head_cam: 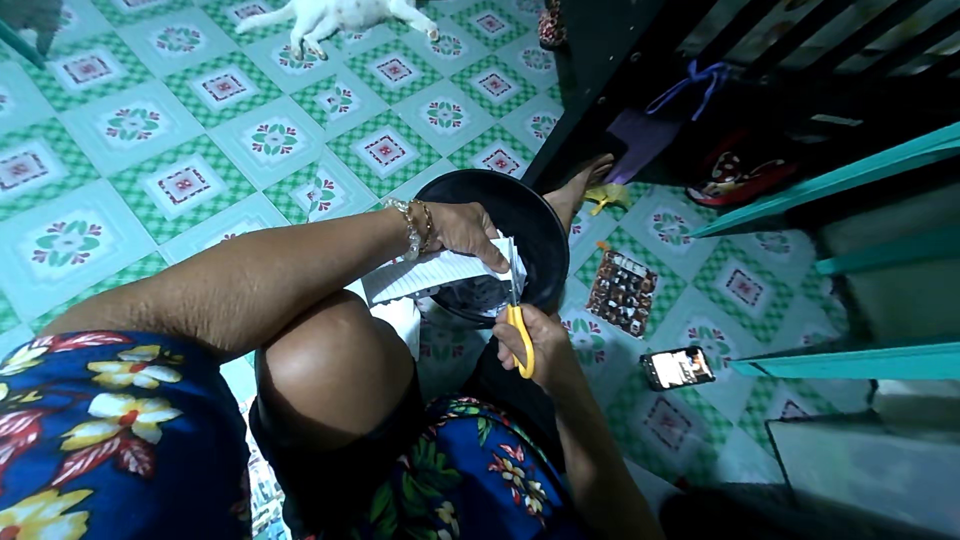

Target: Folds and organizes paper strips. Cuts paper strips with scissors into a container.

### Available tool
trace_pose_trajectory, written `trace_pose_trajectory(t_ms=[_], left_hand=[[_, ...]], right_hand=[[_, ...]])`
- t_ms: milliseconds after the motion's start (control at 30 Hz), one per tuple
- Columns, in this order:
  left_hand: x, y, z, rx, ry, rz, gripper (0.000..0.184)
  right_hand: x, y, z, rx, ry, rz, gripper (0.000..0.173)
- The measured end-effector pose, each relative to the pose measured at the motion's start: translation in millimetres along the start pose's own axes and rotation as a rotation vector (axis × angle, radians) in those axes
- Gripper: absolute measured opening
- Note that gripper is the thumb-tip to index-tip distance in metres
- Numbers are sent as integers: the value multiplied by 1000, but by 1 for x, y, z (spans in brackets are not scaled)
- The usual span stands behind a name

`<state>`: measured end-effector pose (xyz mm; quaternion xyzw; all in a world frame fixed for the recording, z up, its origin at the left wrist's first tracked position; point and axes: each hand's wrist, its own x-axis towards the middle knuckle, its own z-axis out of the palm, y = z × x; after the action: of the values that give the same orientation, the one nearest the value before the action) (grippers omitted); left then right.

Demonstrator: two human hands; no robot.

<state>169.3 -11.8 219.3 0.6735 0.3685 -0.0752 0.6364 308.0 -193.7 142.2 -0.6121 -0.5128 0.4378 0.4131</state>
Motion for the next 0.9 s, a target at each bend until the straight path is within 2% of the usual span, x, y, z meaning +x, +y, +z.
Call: trace_pose_trajectory(t_ms=[133, 267, 433, 600, 700, 800, 900], left_hand=[[-1, 0, 0, -3, -4, -1, 16], [1, -3, 1, 29, -48, 10, 15], [4, -4, 2, 30, -39, -19, 14], [-1, -5, 3, 154, -8, -23, 12], [-4, -3, 4, 289, -6, -40, 16], [-13, 12, 9, 361, 62, -190, 17], [3, -21, -12, 200, 66, -28, 16]], right_hand=[[0, -3, 0, 0, 1, 43, 11], [1, 1, 0, 34, -25, 3, 14], [2, 0, -1, 61, 23, 14, 9], [7, 1, -1, 149, 91, 42, 8], [16, -3, -2, 106, 224, 4, 22], [41, -1, -4, 24, 333, -92, 37], [68, 5, -4, 37, 309, -91, 45]])
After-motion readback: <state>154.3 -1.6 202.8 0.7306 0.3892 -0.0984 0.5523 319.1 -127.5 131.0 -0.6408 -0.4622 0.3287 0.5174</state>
